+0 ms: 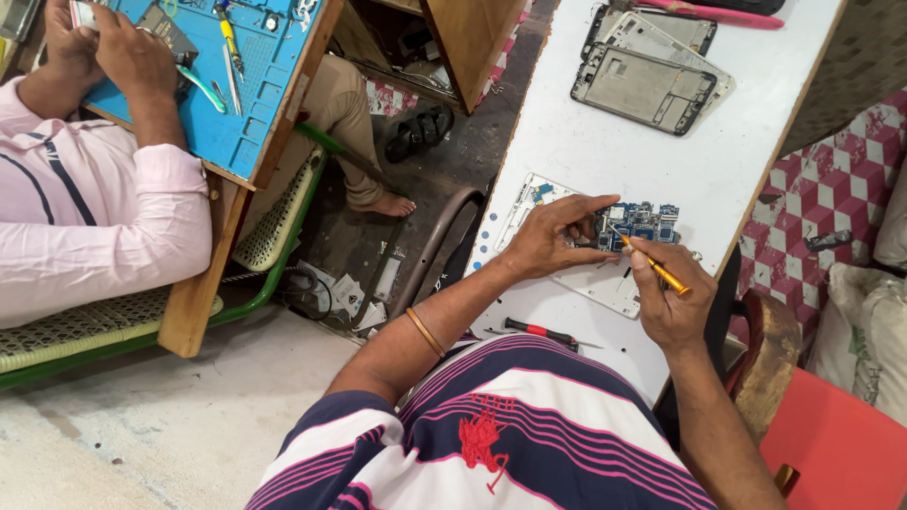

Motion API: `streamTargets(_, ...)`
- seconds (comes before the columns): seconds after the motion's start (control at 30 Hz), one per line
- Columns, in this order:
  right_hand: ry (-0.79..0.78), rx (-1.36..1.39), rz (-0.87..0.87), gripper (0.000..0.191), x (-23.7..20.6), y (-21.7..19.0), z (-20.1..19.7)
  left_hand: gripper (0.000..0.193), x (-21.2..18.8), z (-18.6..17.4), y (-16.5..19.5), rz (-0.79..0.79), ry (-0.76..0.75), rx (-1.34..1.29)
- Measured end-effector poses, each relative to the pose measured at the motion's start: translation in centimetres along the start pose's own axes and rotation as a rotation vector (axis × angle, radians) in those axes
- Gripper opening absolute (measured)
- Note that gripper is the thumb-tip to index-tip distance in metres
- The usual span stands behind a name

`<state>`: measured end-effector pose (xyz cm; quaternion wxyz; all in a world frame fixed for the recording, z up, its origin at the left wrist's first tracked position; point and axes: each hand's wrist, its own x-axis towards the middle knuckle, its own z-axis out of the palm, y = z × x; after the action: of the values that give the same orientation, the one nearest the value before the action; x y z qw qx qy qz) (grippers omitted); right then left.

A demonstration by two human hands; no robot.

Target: The person holds a blue circuit board and uses a gold-colored precision tool to probe and adjust small components on its surface. The person rotates the board to access different areas while working at a cluttered electronics repair station.

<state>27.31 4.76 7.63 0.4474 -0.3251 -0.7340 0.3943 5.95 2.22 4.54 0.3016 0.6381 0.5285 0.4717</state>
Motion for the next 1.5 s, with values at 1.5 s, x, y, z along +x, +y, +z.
streamTargets(1.5, 0.106, 0.165, -0.002, 0.016, -0.7, 2.4, -0.2, 0.080, -0.2, 0.2, -0.6, -0.038, 0.000, -0.002)
